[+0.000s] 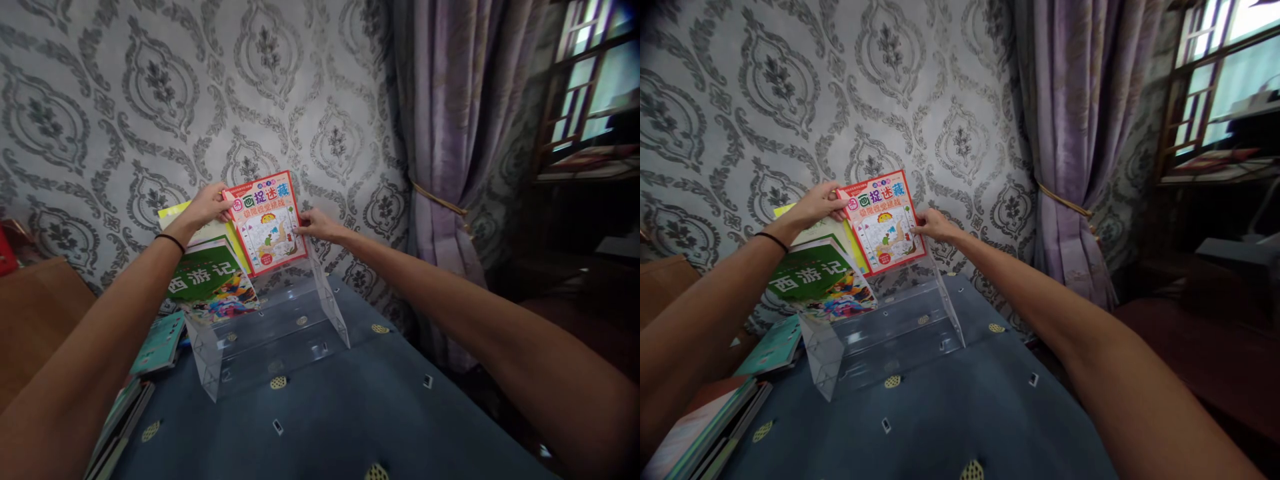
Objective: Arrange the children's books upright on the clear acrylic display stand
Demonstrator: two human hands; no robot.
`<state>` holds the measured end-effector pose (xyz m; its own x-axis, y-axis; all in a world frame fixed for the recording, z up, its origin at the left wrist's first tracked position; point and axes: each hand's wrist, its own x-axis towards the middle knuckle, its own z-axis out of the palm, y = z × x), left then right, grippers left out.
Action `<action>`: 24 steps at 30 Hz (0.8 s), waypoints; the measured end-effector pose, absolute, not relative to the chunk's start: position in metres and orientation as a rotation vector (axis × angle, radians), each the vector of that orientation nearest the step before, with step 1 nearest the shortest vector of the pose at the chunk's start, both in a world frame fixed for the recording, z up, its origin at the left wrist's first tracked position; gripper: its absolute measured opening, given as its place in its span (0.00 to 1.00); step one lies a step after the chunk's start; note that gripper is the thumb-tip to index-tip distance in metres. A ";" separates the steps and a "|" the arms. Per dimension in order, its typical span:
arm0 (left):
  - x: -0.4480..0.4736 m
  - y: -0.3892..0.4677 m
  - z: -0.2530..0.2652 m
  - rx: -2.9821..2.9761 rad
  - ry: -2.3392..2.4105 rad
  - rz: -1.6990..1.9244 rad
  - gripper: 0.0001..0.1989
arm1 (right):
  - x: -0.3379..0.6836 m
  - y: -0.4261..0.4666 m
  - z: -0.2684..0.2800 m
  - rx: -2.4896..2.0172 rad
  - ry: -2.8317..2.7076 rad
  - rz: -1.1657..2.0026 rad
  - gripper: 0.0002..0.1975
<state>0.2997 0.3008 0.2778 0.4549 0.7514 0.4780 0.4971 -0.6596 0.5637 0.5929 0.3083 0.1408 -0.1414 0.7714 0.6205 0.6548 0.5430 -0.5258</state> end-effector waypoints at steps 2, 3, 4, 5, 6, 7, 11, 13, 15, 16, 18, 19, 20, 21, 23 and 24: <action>0.298 0.299 0.275 2.298 1.085 1.011 0.15 | 0.592 0.308 0.141 -1.175 -1.854 0.180 0.11; 0.297 0.298 0.274 2.270 1.093 0.989 0.18 | 0.592 0.307 0.141 -1.176 -1.852 0.198 0.10; 0.297 0.297 0.273 2.251 1.097 0.965 0.20 | 0.591 0.306 0.141 -1.176 -1.852 0.216 0.09; 0.297 0.297 0.273 2.238 1.099 0.944 0.21 | 0.591 0.305 0.142 -1.175 -1.851 0.236 0.09; 0.297 0.296 0.273 2.233 1.101 0.926 0.22 | 0.590 0.304 0.142 -1.173 -1.850 0.258 0.09; 0.297 0.296 0.273 2.236 1.104 0.914 0.22 | 0.589 0.303 0.142 -1.173 -1.847 0.280 0.08; 0.298 0.297 0.276 2.252 1.123 0.918 0.20 | 0.586 0.297 0.144 -1.183 -1.814 0.360 0.07; 0.299 0.299 0.277 2.246 1.125 0.923 0.20 | 0.584 0.295 0.145 -1.192 -1.794 0.395 0.07; 0.299 0.300 0.277 2.237 1.116 0.927 0.22 | 0.584 0.294 0.147 -1.202 -1.776 0.435 0.08; 0.300 0.300 0.278 2.236 1.113 0.927 0.22 | 0.583 0.294 0.148 -1.208 -1.766 0.456 0.08; 0.301 0.298 0.279 2.243 1.112 0.918 0.23 | 0.583 0.295 0.149 -1.223 -1.739 0.494 0.08; 0.302 0.297 0.280 2.251 1.114 0.905 0.23 | 0.582 0.295 0.150 -1.230 -1.724 0.512 0.08; 0.302 0.295 0.281 2.262 1.119 0.889 0.23 | 0.582 0.295 0.150 -1.235 -1.708 0.531 0.09; 0.303 0.292 0.282 2.273 1.125 0.874 0.23 | 0.582 0.296 0.150 -1.237 -1.694 0.552 0.10; 0.305 0.287 0.285 2.300 1.124 0.854 0.23 | 0.581 0.296 0.149 -1.237 -1.669 0.598 0.12; 0.306 0.284 0.285 2.312 1.118 0.849 0.23 | 0.581 0.296 0.149 -1.238 -1.657 0.619 0.13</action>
